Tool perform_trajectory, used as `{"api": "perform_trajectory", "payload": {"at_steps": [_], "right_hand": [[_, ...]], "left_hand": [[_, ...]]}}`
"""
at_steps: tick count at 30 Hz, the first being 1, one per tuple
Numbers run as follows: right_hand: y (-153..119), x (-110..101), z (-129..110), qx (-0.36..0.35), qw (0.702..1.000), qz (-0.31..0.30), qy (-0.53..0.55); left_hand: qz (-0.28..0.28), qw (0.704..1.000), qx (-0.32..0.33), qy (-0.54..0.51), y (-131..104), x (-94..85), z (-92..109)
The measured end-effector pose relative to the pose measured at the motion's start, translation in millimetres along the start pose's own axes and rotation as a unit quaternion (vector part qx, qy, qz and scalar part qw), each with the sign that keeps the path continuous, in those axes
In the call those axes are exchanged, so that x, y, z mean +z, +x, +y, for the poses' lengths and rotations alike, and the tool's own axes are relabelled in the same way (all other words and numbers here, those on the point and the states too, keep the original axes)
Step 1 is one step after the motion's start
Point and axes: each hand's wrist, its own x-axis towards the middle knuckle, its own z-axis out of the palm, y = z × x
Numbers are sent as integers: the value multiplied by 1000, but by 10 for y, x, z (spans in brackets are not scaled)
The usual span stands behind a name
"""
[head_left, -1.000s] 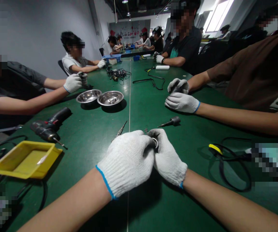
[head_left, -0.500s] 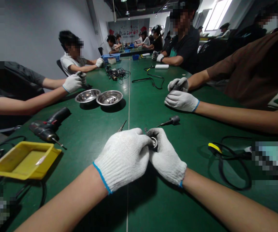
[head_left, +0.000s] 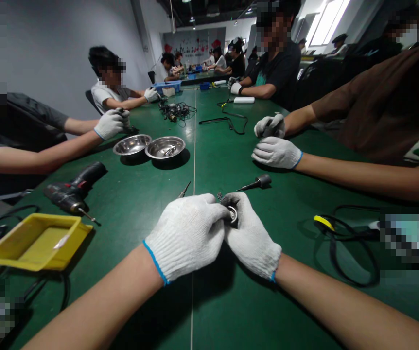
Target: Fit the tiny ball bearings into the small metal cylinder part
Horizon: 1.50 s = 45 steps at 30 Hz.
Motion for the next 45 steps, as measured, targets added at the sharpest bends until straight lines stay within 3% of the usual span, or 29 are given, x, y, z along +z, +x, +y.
{"api": "perform_trajectory", "payload": {"at_steps": [4,8,10,14,17,22,27,31,35,40,45], "right_hand": [[-3,10,-16,3,1000,-3,-1],[8,21,-52,-5,1000,30,-7],[30,6,-62,-15,997,79,-16],[116,-62,-22,-2,982,189,-26],[177,-94,39,27,973,230,-13],[197,-76,74,5,974,227,-10],[200,-73,63,10,974,224,-9],[203,-80,66,13,975,224,-12],[198,-75,62,13,976,219,-15],[201,-74,47,15,976,216,-18],[198,-90,-2,-1,981,195,-6]], "left_hand": [[31,999,4,-18,-18,18,-23],[205,973,-51,-96,-2,174,-69],[247,956,-101,-123,29,331,-112],[154,973,-139,-98,98,667,-213],[114,989,-94,-19,119,780,-247],[65,993,-35,91,121,714,-210],[87,988,-18,125,94,673,-150],[55,990,-38,127,89,677,-140],[34,993,-96,53,145,688,-209],[62,989,-135,19,207,741,-291],[191,958,-168,-135,166,769,-360]]}}
